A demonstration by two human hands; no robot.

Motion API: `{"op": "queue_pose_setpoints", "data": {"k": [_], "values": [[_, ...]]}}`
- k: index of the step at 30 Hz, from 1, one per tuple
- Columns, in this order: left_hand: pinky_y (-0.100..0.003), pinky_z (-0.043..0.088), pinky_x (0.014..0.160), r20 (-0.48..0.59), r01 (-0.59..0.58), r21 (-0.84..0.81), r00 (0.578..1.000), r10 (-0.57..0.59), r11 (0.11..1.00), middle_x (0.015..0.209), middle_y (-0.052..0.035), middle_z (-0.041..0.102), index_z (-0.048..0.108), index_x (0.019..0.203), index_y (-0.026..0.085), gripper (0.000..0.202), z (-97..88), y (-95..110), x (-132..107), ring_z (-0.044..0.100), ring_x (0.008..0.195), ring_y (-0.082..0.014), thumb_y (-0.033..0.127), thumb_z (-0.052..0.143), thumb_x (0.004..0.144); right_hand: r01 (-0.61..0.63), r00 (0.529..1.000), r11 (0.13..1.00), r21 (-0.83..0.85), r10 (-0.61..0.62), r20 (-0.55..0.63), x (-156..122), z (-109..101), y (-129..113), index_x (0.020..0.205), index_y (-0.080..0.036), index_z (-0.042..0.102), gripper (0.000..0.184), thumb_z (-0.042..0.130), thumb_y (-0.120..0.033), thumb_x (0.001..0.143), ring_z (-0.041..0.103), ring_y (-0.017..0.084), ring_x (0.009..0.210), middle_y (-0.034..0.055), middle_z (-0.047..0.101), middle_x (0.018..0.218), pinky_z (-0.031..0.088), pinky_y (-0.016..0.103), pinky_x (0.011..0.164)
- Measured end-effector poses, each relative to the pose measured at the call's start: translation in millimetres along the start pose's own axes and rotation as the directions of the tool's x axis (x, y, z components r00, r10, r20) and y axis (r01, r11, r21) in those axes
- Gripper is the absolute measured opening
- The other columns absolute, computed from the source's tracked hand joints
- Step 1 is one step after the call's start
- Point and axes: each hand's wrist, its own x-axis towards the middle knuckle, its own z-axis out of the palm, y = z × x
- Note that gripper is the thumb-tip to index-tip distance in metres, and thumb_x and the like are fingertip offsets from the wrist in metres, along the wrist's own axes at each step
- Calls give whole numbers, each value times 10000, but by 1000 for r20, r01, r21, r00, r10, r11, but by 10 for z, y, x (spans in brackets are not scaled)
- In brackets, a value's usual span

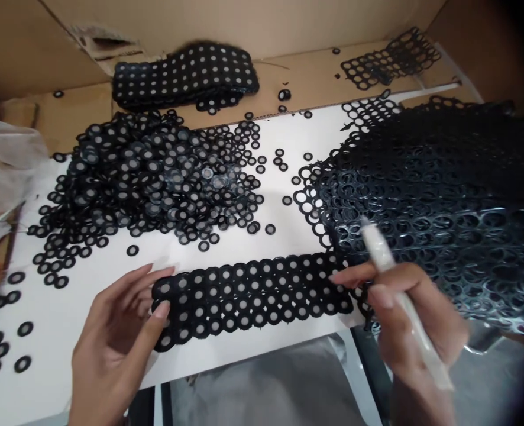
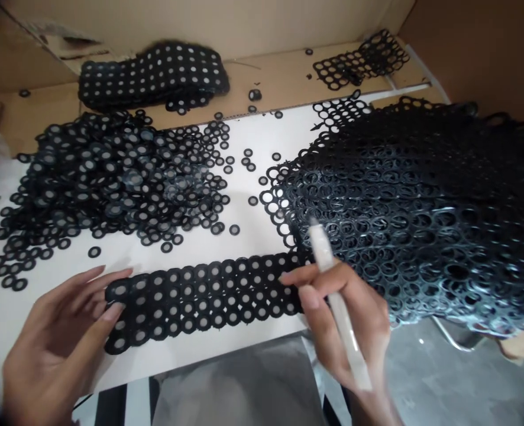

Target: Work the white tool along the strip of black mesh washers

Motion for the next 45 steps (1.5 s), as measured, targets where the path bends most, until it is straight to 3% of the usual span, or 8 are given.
{"op": "queue_pose_setpoints", "data": {"k": [3,6,11,15,19,32,39,45], "values": [[-250,655,1192,-6,73,-94,997,-74,993,1598,-44,751,644,1577,375,654,-37,-41,-71,705,1519,-249,453,904,982,39,975,991,131,-67,212,0,268,-150,1054,-263,714,179,596,-309,1181,730,225,804,18,792,929,532,392,696],[-150,676,1082,-10,205,-141,978,-209,968,1534,-30,792,677,1572,381,707,-84,-98,-110,778,1402,-210,502,953,933,78,895,976,202,-158,418,4,589,-301,1187,-238,729,147,607,-318,1173,664,214,803,26,740,945,493,392,703],[-177,731,834,-109,289,1,952,-287,957,1145,-25,898,875,1143,293,518,-75,-114,-123,868,1000,-201,647,1018,792,13,787,967,256,-168,593,-2,982,-474,1263,-223,705,200,559,-143,1152,700,224,906,55,762,1046,576,398,796],[-184,656,693,-227,222,95,954,-196,970,900,13,842,864,999,289,424,29,-57,-152,759,758,-139,656,980,823,-69,782,957,283,-124,611,-20,1122,-442,1289,-239,709,193,628,-144,1142,715,200,903,31,769,1039,620,348,824],[-200,596,734,-295,231,108,936,-191,967,893,42,795,852,1034,314,293,140,25,-194,702,771,-113,579,914,927,-179,793,938,295,-40,608,-47,1159,-378,1306,-265,725,251,731,-134,1092,732,173,879,12,795,1076,657,291,849],[-295,484,685,-253,148,131,961,-111,980,961,39,717,812,981,322,169,171,112,-137,580,768,-125,486,837,1011,-166,780,950,266,-38,625,-18,1156,-390,1350,-264,717,267,741,-152,1110,756,166,916,12,827,1143,642,281,841],[-284,465,680,-196,54,139,980,-26,989,945,33,726,858,989,320,60,132,114,-159,595,767,-109,357,832,1029,-55,695,990,133,-58,716,-25,1154,-471,1346,-234,690,178,638,-151,1197,765,164,980,-7,842,1180,563,310,900],[-221,473,645,-199,29,105,980,-8,994,919,32,733,867,983,308,37,119,102,-143,615,746,-85,317,842,1009,-51,735,986,156,-69,674,-85,1172,-486,1356,-240,695,188,662,-168,1186,785,154,982,-13,854,1204,563,302,953]]}}
